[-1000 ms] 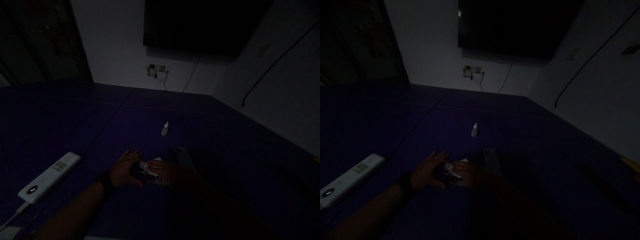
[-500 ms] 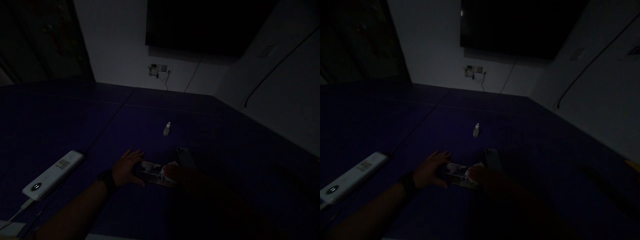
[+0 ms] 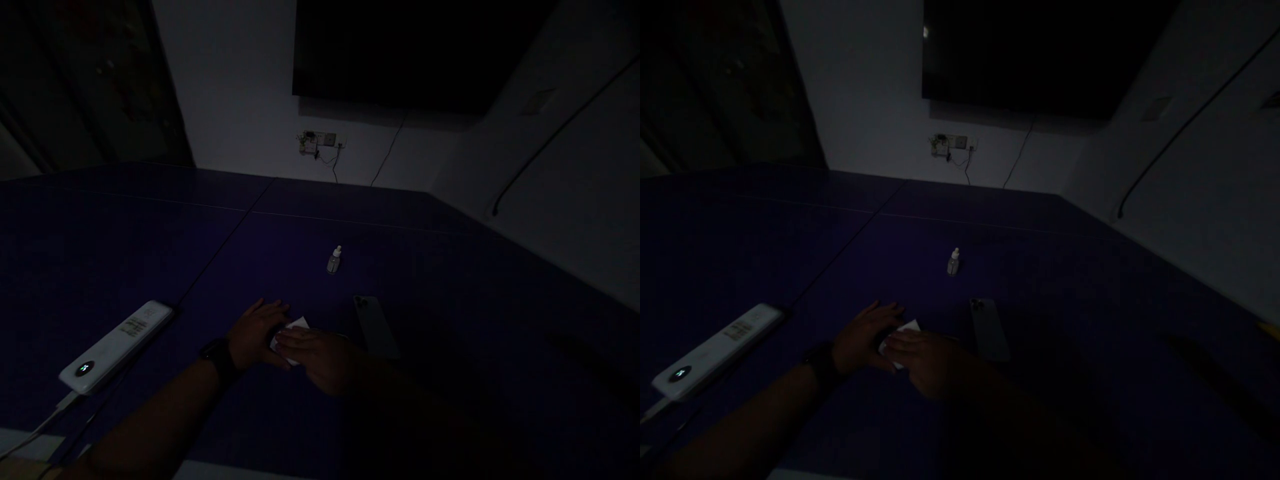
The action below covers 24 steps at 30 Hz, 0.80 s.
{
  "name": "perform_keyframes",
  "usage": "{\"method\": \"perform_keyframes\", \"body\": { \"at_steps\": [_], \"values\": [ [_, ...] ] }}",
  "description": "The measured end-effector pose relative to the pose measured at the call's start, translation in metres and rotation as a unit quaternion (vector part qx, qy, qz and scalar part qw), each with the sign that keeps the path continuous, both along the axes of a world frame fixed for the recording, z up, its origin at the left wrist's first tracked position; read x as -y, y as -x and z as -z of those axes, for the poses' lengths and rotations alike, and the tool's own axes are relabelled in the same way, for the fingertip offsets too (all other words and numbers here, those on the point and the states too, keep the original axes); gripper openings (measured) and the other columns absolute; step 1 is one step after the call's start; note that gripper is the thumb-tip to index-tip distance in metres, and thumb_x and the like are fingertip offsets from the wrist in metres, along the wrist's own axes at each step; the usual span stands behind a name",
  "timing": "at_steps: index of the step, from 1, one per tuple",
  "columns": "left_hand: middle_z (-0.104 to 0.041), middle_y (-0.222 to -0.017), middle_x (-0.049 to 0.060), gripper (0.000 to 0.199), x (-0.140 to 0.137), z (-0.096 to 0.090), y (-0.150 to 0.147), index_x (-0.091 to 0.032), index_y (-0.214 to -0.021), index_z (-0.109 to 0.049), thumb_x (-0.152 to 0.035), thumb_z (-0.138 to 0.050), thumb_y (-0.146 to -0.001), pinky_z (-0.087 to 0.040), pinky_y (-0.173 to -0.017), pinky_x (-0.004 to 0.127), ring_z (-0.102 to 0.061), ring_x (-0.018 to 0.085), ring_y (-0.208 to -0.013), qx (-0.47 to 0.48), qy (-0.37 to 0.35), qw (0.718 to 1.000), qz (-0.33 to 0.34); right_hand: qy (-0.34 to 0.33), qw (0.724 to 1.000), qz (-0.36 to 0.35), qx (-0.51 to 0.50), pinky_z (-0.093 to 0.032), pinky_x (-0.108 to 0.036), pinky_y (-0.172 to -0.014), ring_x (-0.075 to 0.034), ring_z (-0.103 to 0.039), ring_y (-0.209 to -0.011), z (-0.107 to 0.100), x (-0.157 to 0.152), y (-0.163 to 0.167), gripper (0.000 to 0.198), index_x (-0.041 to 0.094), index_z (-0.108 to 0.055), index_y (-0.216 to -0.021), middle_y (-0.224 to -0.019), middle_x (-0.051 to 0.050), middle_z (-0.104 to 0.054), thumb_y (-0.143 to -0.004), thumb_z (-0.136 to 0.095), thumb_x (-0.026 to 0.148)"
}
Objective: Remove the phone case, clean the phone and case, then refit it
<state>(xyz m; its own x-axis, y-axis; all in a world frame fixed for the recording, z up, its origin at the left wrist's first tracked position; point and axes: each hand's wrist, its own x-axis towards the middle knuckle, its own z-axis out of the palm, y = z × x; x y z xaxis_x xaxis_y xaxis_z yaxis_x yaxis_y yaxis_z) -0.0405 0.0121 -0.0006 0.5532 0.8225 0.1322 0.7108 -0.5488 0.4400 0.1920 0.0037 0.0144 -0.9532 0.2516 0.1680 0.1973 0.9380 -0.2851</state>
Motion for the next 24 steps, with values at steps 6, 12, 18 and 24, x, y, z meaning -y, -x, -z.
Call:
{"method": "perform_keyframes", "body": {
  "at_steps": [6, 12, 18, 24],
  "values": [
    [-0.051, -0.149, 0.012, 0.085, 0.002, -0.003, -0.002, -0.028, -0.124, -0.059, -0.074, -0.082, -0.055, -0.014, -0.119, 0.060, -0.041, 0.036, -0.141, 0.004, 0.012, 1.000, -0.005, 0.057, 0.997, 0.001, 0.048, -0.044, -0.042, -0.112, -0.022, -0.050, -0.134, 0.056, -0.011, -0.057, 0.052, 0.020, -0.057, -0.139, -0.138, -0.008, -0.061, -0.090, -0.042, 0.009],
    [-0.050, -0.149, 0.013, 0.090, 0.001, -0.004, -0.004, -0.028, -0.124, -0.059, -0.075, -0.082, -0.051, -0.016, -0.117, 0.064, -0.040, 0.037, -0.142, -0.009, 0.017, 1.000, 0.000, 0.071, 0.995, 0.040, 0.062, -0.050, -0.044, -0.106, -0.021, -0.058, -0.126, 0.068, -0.009, -0.086, 0.054, 0.030, -0.057, -0.137, -0.133, -0.004, -0.065, -0.093, -0.038, 0.006],
    [-0.051, -0.148, 0.013, 0.093, 0.000, -0.002, -0.004, -0.028, -0.125, -0.058, -0.073, -0.084, -0.048, -0.015, -0.119, 0.060, -0.041, 0.036, -0.141, -0.021, 0.000, 1.000, -0.004, 0.033, 0.999, 0.029, -0.001, -0.028, -0.045, -0.121, -0.024, -0.032, -0.146, 0.014, 0.019, -0.032, 0.058, 0.006, -0.043, -0.147, -0.154, -0.015, -0.041, -0.090, -0.042, 0.010],
    [-0.051, -0.149, 0.013, 0.092, -0.001, -0.002, -0.002, -0.029, -0.126, -0.058, -0.074, -0.084, -0.050, -0.016, -0.119, 0.059, -0.042, 0.036, -0.141, -0.018, 0.004, 1.000, 0.006, 0.034, 0.999, 0.041, -0.012, -0.029, -0.044, -0.121, -0.024, -0.034, -0.145, -0.001, 0.023, 0.001, 0.065, 0.005, -0.044, -0.147, -0.153, -0.016, -0.043, -0.082, -0.044, 0.008]
  ]
}}
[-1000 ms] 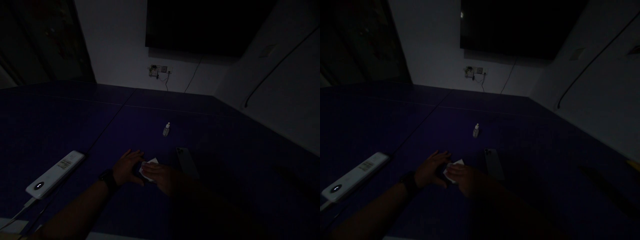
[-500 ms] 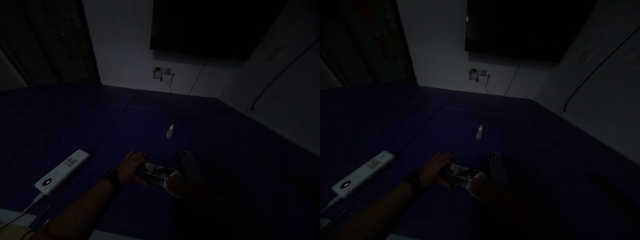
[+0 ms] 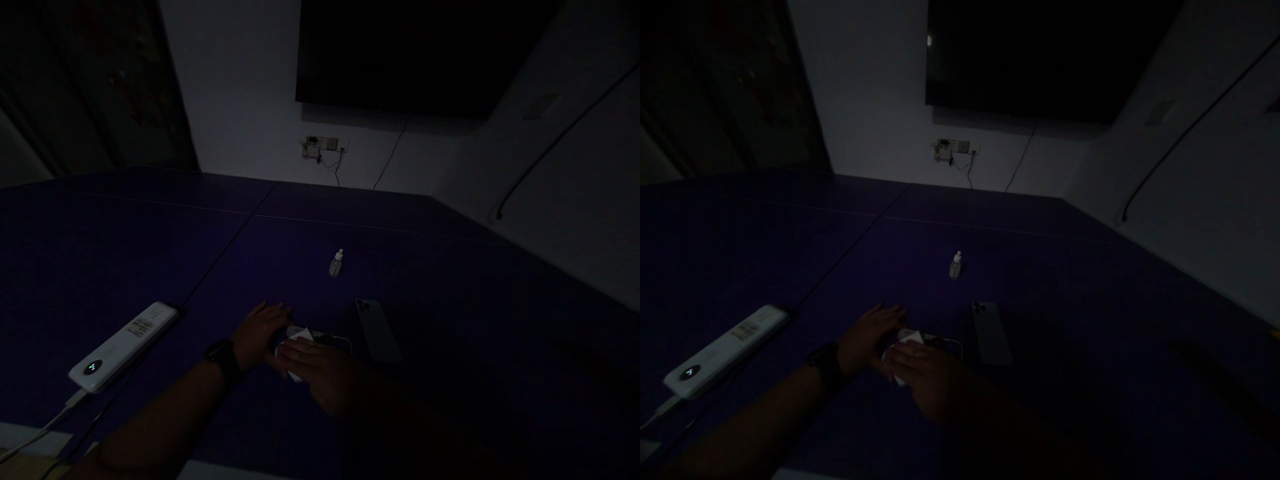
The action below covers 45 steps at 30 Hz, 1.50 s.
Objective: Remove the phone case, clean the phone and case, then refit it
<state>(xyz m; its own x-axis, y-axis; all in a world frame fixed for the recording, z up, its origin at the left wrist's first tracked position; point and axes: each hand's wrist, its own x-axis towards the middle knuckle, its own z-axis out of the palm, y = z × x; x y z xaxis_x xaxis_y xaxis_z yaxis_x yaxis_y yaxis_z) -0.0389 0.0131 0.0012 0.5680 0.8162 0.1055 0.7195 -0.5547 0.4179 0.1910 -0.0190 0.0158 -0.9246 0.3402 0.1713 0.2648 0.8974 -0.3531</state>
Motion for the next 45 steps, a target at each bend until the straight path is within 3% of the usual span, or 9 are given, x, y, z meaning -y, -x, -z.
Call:
{"method": "perform_keyframes", "body": {
  "at_steps": [7, 11, 15, 19, 24, 29, 37, 40, 45],
  "values": [
    [-0.050, -0.149, 0.014, 0.091, 0.000, 0.000, 0.000, -0.028, -0.125, -0.058, -0.078, -0.080, -0.052, -0.016, -0.118, 0.061, -0.040, 0.037, -0.141, 0.010, 0.004, 1.000, 0.003, 0.047, 0.997, -0.029, 0.044, -0.032, -0.045, -0.119, -0.023, -0.033, -0.146, 0.010, -0.005, -0.076, 0.060, 0.012, -0.039, -0.151, -0.153, -0.014, -0.044, -0.091, -0.041, 0.012],
    [-0.051, -0.148, 0.013, 0.092, 0.000, 0.000, -0.002, -0.028, -0.124, -0.059, -0.078, -0.080, -0.049, -0.017, -0.118, 0.062, -0.041, 0.038, -0.141, 0.004, 0.003, 1.000, -0.001, 0.086, 0.993, 0.034, 0.068, -0.035, -0.038, -0.118, -0.018, -0.044, -0.139, 0.036, -0.009, -0.105, 0.056, 0.027, -0.046, -0.148, -0.149, -0.003, -0.050, -0.093, -0.043, 0.013],
    [-0.051, -0.148, 0.014, 0.094, -0.001, 0.001, -0.003, -0.028, -0.123, -0.059, -0.078, -0.081, -0.047, -0.015, -0.118, 0.062, -0.041, 0.038, -0.141, 0.000, 0.001, 1.000, -0.004, 0.067, 0.993, 0.040, 0.084, -0.041, -0.043, -0.115, -0.021, -0.048, -0.136, 0.041, -0.010, -0.082, 0.054, 0.023, -0.055, -0.141, -0.142, -0.007, -0.058, -0.092, -0.037, 0.007],
    [-0.051, -0.149, 0.013, 0.093, 0.000, 0.001, -0.002, -0.028, -0.124, -0.058, -0.076, -0.083, -0.048, -0.015, -0.119, 0.061, -0.041, 0.037, -0.141, -0.003, -0.002, 1.000, -0.004, 0.010, 1.000, 0.008, 0.027, -0.030, -0.048, -0.120, -0.024, -0.032, -0.146, 0.015, -0.002, -0.037, 0.066, 0.009, -0.039, -0.150, -0.154, -0.015, -0.042, -0.085, -0.041, 0.006],
    [-0.051, -0.149, 0.012, 0.089, 0.000, -0.001, -0.001, -0.029, -0.124, -0.059, -0.073, -0.084, -0.051, -0.017, -0.119, 0.060, -0.043, 0.037, -0.140, -0.011, 0.002, 1.000, -0.003, 0.005, 1.000, -0.002, 0.020, -0.028, -0.044, -0.121, -0.024, -0.032, -0.146, -0.010, 0.004, 0.000, 0.068, 0.005, -0.041, -0.148, -0.155, -0.017, -0.040, -0.080, -0.046, 0.008],
    [-0.051, -0.149, 0.013, 0.086, 0.000, -0.001, 0.000, -0.029, -0.124, -0.058, -0.074, -0.081, -0.054, -0.017, -0.118, 0.061, -0.042, 0.036, -0.140, -0.007, -0.002, 1.000, -0.008, 0.011, 1.000, -0.011, 0.000, -0.027, -0.045, -0.122, -0.024, -0.032, -0.146, 0.002, -0.001, -0.031, 0.061, 0.005, -0.042, -0.147, -0.153, -0.017, -0.043, -0.086, -0.042, 0.010],
    [-0.049, -0.150, 0.013, 0.087, 0.001, -0.004, -0.001, -0.030, -0.124, -0.057, -0.077, -0.080, -0.053, -0.016, -0.118, 0.061, -0.040, 0.037, -0.142, -0.003, 0.006, 1.000, 0.003, 0.062, 0.996, 0.040, 0.048, -0.039, -0.044, -0.116, -0.019, -0.044, -0.140, 0.009, 0.002, -0.116, 0.054, 0.028, -0.044, -0.148, -0.150, -0.005, -0.050, -0.097, -0.038, 0.011],
    [-0.049, -0.150, 0.014, 0.091, 0.000, -0.004, -0.001, -0.029, -0.124, -0.058, -0.076, -0.082, -0.051, -0.017, -0.118, 0.062, -0.040, 0.038, -0.142, -0.013, 0.010, 1.000, -0.001, 0.056, 0.997, 0.031, 0.042, -0.032, -0.044, -0.120, -0.020, -0.034, -0.145, 0.003, 0.004, -0.102, 0.058, 0.021, -0.038, -0.152, -0.154, -0.008, -0.043, -0.095, -0.040, 0.011],
    [-0.050, -0.149, 0.014, 0.088, -0.001, 0.001, 0.000, -0.028, -0.126, -0.058, -0.074, -0.081, -0.054, -0.017, -0.118, 0.061, -0.041, 0.036, -0.141, -0.021, -0.002, 1.000, -0.003, 0.018, 0.999, -0.001, 0.026, -0.024, -0.044, -0.123, -0.022, -0.031, -0.146, -0.005, 0.000, -0.030, 0.063, 0.007, -0.040, -0.149, -0.155, -0.015, -0.040, -0.087, -0.043, 0.010]
  ]
}}
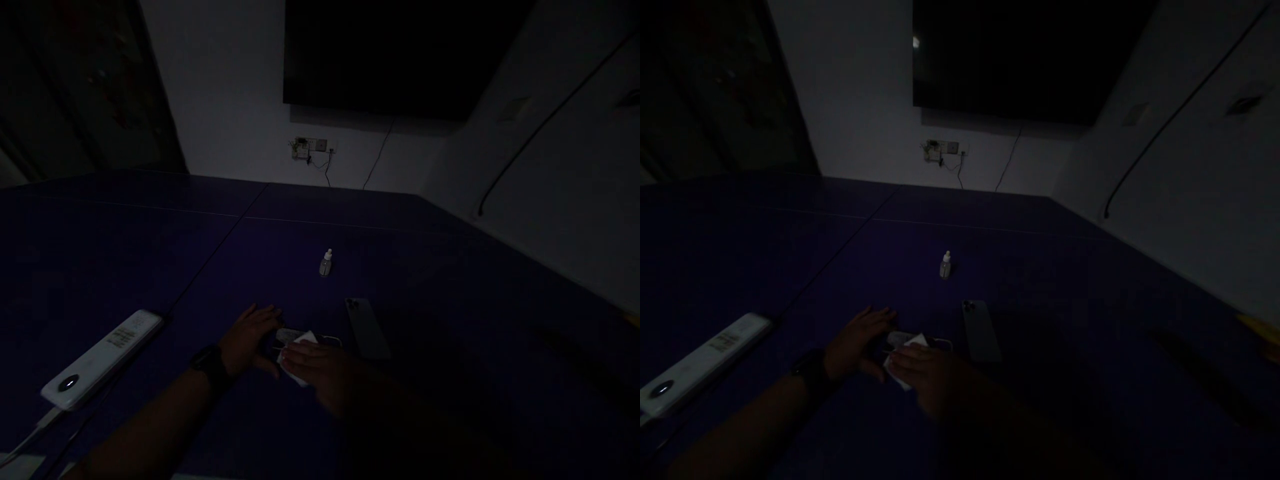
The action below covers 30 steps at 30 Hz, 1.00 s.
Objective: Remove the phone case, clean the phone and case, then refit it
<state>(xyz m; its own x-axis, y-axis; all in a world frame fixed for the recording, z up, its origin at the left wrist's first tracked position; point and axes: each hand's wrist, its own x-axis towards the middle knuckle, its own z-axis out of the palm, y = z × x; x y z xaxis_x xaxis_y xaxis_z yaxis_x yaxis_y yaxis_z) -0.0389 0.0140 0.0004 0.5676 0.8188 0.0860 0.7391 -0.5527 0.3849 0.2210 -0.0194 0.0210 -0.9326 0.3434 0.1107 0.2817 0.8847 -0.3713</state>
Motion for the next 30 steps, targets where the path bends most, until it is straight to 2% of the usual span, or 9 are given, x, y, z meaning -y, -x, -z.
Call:
{"method": "perform_keyframes", "body": {
  "at_steps": [3, 6, 11, 13, 15, 17, 20, 24, 30],
  "values": [
    [-0.051, -0.148, 0.013, 0.085, 0.000, 0.001, 0.002, -0.029, -0.125, -0.059, -0.073, -0.082, -0.056, -0.017, -0.119, 0.060, -0.042, 0.035, -0.140, -0.001, -0.005, 1.000, 0.002, -0.010, 1.000, -0.013, 0.002, -0.024, -0.041, -0.123, -0.024, -0.031, -0.146, -0.007, -0.001, 0.030, 0.063, 0.001, -0.040, -0.148, -0.155, -0.019, -0.040, -0.086, -0.047, 0.013],
    [-0.050, -0.149, 0.013, 0.084, 0.001, -0.001, 0.002, -0.028, -0.125, -0.059, -0.072, -0.081, -0.057, -0.017, -0.119, 0.060, -0.042, 0.035, -0.141, -0.004, -0.003, 1.000, 0.000, -0.015, 1.000, -0.013, -0.011, -0.024, -0.039, -0.123, -0.024, -0.032, -0.146, -0.007, 0.001, 0.025, 0.061, 0.000, -0.043, -0.146, -0.154, -0.019, -0.041, -0.087, -0.046, 0.013],
    [-0.050, -0.149, 0.014, 0.085, 0.002, -0.005, 0.000, -0.028, -0.124, -0.059, -0.074, -0.081, -0.056, -0.017, -0.118, 0.061, -0.041, 0.036, -0.141, 0.000, 0.006, 1.000, 0.002, -0.001, 1.000, -0.016, -0.014, -0.030, -0.043, -0.120, -0.022, -0.032, -0.146, 0.017, -0.001, -0.041, 0.058, 0.010, -0.042, -0.149, -0.152, -0.014, -0.046, -0.091, -0.043, 0.012],
    [-0.050, -0.149, 0.014, 0.086, 0.002, -0.004, 0.000, -0.028, -0.124, -0.059, -0.074, -0.081, -0.054, -0.016, -0.119, 0.061, -0.041, 0.036, -0.141, 0.006, 0.004, 1.000, 0.004, 0.024, 0.999, -0.024, 0.001, -0.034, -0.038, -0.118, -0.019, -0.038, -0.143, 0.026, 0.000, -0.071, 0.055, 0.018, -0.042, -0.150, -0.149, -0.010, -0.051, -0.095, -0.040, 0.014],
    [-0.050, -0.149, 0.013, 0.087, 0.002, -0.003, 0.000, -0.028, -0.124, -0.059, -0.075, -0.081, -0.053, -0.016, -0.119, 0.061, -0.041, 0.037, -0.141, 0.016, 0.001, 1.000, 0.005, 0.046, 0.998, 0.043, 0.011, -0.033, -0.038, -0.119, -0.017, -0.034, -0.145, 0.033, 0.003, -0.094, 0.059, 0.026, -0.034, -0.154, -0.155, -0.004, -0.042, -0.097, -0.037, 0.012],
    [-0.050, -0.149, 0.013, 0.088, 0.002, -0.001, 0.000, -0.028, -0.124, -0.059, -0.075, -0.081, -0.053, -0.016, -0.118, 0.061, -0.041, 0.037, -0.141, 0.023, -0.001, 1.000, 0.005, 0.049, 0.997, 0.065, 0.013, -0.032, -0.040, -0.119, -0.018, -0.032, -0.146, 0.037, 0.004, -0.104, 0.063, 0.028, -0.027, -0.157, -0.159, -0.003, -0.035, -0.096, -0.037, 0.011],
    [-0.050, -0.149, 0.014, 0.088, 0.001, 0.000, 0.001, -0.029, -0.125, -0.058, -0.075, -0.081, -0.054, -0.016, -0.118, 0.061, -0.041, 0.037, -0.141, 0.029, -0.002, 1.000, 0.007, 0.041, 0.996, 0.074, 0.020, -0.028, -0.047, -0.121, -0.023, -0.026, -0.148, 0.037, -0.004, -0.096, 0.068, 0.021, -0.024, -0.158, -0.161, -0.008, -0.030, -0.092, -0.040, 0.010],
    [-0.051, -0.148, 0.015, 0.088, 0.000, -0.001, 0.000, -0.027, -0.122, -0.059, -0.074, -0.082, -0.052, -0.017, -0.118, 0.062, -0.040, 0.037, -0.141, 0.027, 0.009, 1.000, 0.004, 0.028, 0.996, 0.073, 0.039, -0.029, -0.052, -0.119, -0.028, -0.028, -0.148, 0.032, -0.026, -0.068, 0.069, 0.010, -0.033, -0.154, -0.157, -0.017, -0.036, -0.085, -0.044, 0.010],
    [-0.051, -0.148, 0.015, 0.088, -0.001, -0.002, -0.001, -0.027, -0.122, -0.059, -0.074, -0.083, -0.052, -0.015, -0.118, 0.061, -0.040, 0.037, -0.142, 0.023, 0.017, 1.000, 0.003, -0.022, 0.999, 0.039, 0.029, -0.030, -0.049, -0.119, -0.026, -0.032, -0.146, 0.015, -0.037, -0.043, 0.071, 0.006, -0.041, -0.149, -0.155, -0.018, -0.039, -0.078, -0.045, 0.007]
  ]
}}
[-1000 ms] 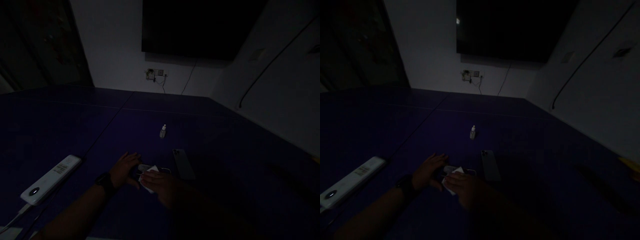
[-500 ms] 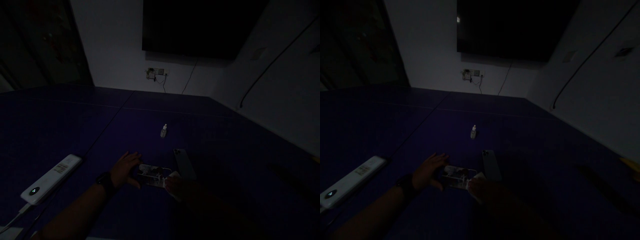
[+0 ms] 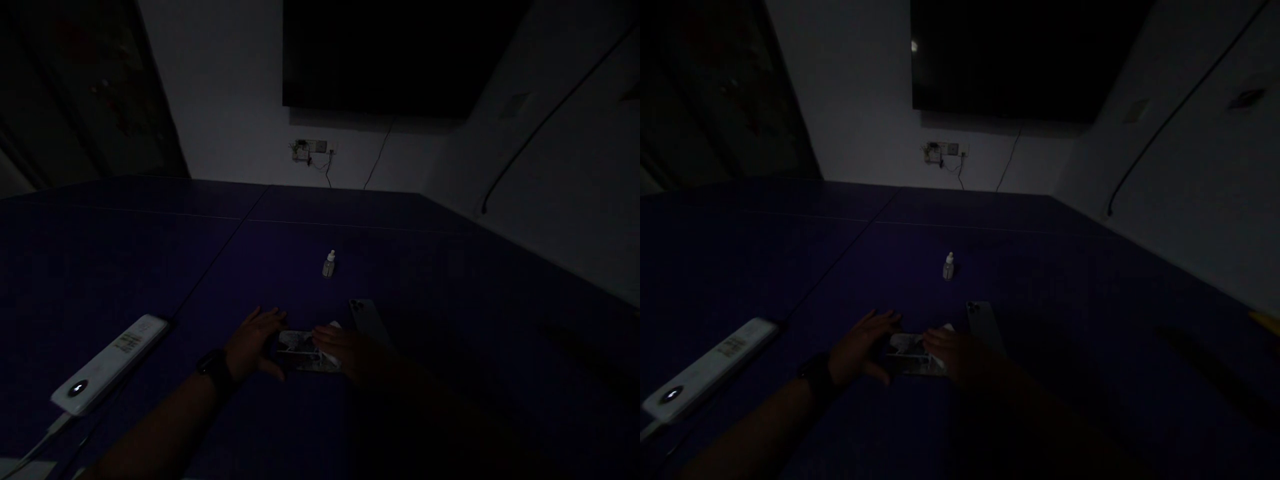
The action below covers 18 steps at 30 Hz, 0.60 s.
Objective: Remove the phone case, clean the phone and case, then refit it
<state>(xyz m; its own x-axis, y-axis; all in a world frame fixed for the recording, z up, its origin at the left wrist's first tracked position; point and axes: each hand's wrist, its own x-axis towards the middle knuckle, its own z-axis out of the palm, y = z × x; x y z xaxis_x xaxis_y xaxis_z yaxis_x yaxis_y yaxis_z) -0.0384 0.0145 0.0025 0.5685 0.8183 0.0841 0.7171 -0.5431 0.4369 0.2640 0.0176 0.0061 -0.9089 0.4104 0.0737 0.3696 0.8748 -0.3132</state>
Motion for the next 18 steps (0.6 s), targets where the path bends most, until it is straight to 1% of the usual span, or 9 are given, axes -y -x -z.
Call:
{"method": "perform_keyframes", "body": {
  "at_steps": [3, 7, 8, 10, 12, 14, 16, 18],
  "values": [
    [-0.050, -0.149, 0.015, 0.089, 0.000, 0.002, 0.001, -0.027, -0.122, -0.059, -0.075, -0.082, -0.052, -0.015, -0.118, 0.061, -0.039, 0.037, -0.142, -0.001, 0.003, 1.000, 0.001, -0.024, 1.000, -0.008, -0.017, -0.035, -0.048, -0.116, -0.026, -0.039, -0.142, -0.010, -0.002, 0.008, 0.064, 0.006, -0.045, -0.146, -0.151, -0.019, -0.044, -0.082, -0.045, 0.008],
    [-0.051, -0.148, 0.015, 0.089, 0.000, 0.004, 0.003, -0.026, -0.123, -0.058, -0.075, -0.081, -0.053, -0.015, -0.118, 0.061, -0.040, 0.037, -0.142, 0.003, -0.009, 1.000, -0.001, -0.058, 0.994, 0.039, -0.079, -0.043, -0.048, -0.109, -0.025, -0.048, -0.136, -0.019, -0.005, 0.014, 0.066, 0.015, -0.040, -0.150, -0.151, -0.015, -0.046, -0.085, -0.047, 0.008],
    [-0.050, -0.149, 0.016, 0.089, 0.000, 0.004, 0.003, -0.026, -0.124, -0.058, -0.075, -0.081, -0.054, -0.015, -0.119, 0.061, -0.040, 0.037, -0.142, 0.004, -0.010, 1.000, 0.001, -0.066, 0.994, 0.036, -0.086, -0.044, -0.047, -0.108, -0.025, -0.049, -0.134, -0.019, -0.005, 0.015, 0.065, 0.016, -0.041, -0.150, -0.149, -0.014, -0.049, -0.085, -0.048, 0.008],
    [-0.050, -0.149, 0.016, 0.088, 0.001, 0.004, 0.003, -0.026, -0.125, -0.057, -0.074, -0.081, -0.055, -0.015, -0.119, 0.060, -0.040, 0.036, -0.142, 0.006, -0.010, 1.000, 0.003, -0.075, 0.994, 0.006, -0.082, -0.045, -0.044, -0.108, -0.024, -0.051, -0.133, -0.016, -0.006, 0.014, 0.059, 0.015, -0.046, -0.146, -0.145, -0.015, -0.054, -0.087, -0.050, 0.009],
    [-0.050, -0.149, 0.016, 0.088, 0.001, 0.003, 0.003, -0.026, -0.125, -0.057, -0.073, -0.082, -0.055, -0.015, -0.119, 0.060, -0.039, 0.036, -0.142, 0.005, -0.005, 1.000, 0.002, -0.070, 0.995, -0.022, -0.069, -0.043, -0.041, -0.111, -0.023, -0.048, -0.136, -0.012, -0.005, 0.014, 0.054, 0.012, -0.049, -0.144, -0.144, -0.016, -0.055, -0.090, -0.050, 0.010],
    [-0.050, -0.148, 0.016, 0.087, 0.001, 0.002, 0.002, -0.025, -0.123, -0.058, -0.072, -0.082, -0.054, -0.015, -0.119, 0.061, -0.040, 0.037, -0.142, 0.004, -0.002, 1.000, -0.003, -0.056, 0.996, -0.027, -0.058, -0.039, -0.040, -0.115, -0.022, -0.042, -0.141, -0.009, -0.003, 0.019, 0.055, 0.010, -0.045, -0.146, -0.148, -0.017, -0.049, -0.091, -0.048, 0.009],
    [-0.051, -0.148, 0.016, 0.087, 0.001, 0.003, 0.001, -0.025, -0.124, -0.057, -0.072, -0.082, -0.055, -0.015, -0.119, 0.061, -0.041, 0.037, -0.141, 0.006, -0.003, 1.000, -0.004, -0.047, 0.998, -0.023, -0.043, -0.035, -0.042, -0.118, -0.023, -0.036, -0.144, -0.007, 0.000, 0.033, 0.057, 0.008, -0.041, -0.149, -0.152, -0.018, -0.043, -0.092, -0.046, 0.010],
    [-0.051, -0.148, 0.017, 0.093, 0.000, 0.004, 0.002, -0.024, -0.132, -0.053, -0.070, -0.082, -0.056, -0.015, -0.119, 0.061, -0.041, 0.037, -0.141, 0.011, -0.007, 1.000, -0.006, -0.043, 0.999, -0.022, -0.024, -0.031, -0.043, -0.119, -0.024, -0.033, -0.146, -0.007, 0.002, 0.053, 0.057, 0.007, -0.039, -0.150, -0.154, -0.018, -0.040, -0.093, -0.047, 0.012]
  ]
}}
